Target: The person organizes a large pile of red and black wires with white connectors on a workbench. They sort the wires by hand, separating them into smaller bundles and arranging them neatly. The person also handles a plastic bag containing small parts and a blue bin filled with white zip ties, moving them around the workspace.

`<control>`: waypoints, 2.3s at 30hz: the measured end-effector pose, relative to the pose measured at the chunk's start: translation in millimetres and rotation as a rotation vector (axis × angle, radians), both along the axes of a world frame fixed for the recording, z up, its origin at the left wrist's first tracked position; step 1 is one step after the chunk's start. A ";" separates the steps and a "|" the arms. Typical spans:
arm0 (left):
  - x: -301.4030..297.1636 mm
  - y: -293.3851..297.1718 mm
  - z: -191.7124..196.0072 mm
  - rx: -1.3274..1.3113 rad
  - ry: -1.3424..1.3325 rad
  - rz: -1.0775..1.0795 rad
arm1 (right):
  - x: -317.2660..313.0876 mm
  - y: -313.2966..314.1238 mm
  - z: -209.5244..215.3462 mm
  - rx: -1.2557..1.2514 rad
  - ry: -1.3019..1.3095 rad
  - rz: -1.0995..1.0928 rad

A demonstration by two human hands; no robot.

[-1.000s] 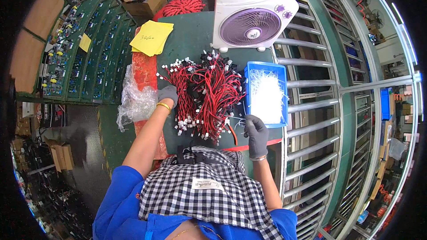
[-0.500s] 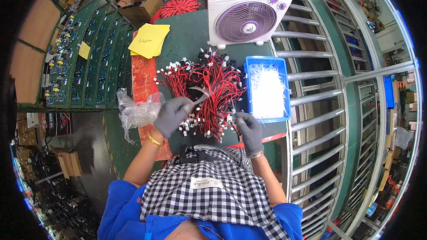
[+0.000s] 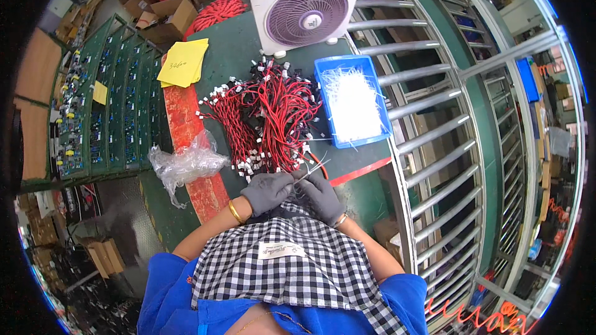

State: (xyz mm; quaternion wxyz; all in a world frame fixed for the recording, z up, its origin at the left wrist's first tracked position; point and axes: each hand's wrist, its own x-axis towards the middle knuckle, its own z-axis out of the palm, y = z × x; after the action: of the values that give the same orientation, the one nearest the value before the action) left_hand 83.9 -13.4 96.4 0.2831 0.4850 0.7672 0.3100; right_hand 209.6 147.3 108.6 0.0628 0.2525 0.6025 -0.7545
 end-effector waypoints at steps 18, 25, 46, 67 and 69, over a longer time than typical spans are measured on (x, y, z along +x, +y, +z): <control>1.5 122.5 -64.3 -0.166 0.168 0.207 | 135.7 -51.1 -23.5 0.055 -0.181 -0.621; -9.6 152.9 -98.2 -0.371 0.310 0.092 | 164.2 -36.7 -17.6 -0.040 -0.195 -0.651; 64.6 70.9 -20.3 0.444 -1.354 0.625 | 132.8 72.5 -10.3 -0.124 0.024 -0.440; -23.6 136.0 -4.2 0.430 0.322 0.640 | 176.3 48.3 -35.7 -0.003 -0.045 -0.517; -23.4 110.3 -17.6 0.239 0.678 0.739 | 178.5 41.0 -28.5 -0.095 -0.063 -0.587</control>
State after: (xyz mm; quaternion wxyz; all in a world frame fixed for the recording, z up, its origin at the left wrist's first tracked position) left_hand 60.6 96.9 78.8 -0.1677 0.2836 0.8952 0.3002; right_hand 388.0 188.3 80.1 -0.1278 0.4359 0.4657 -0.7594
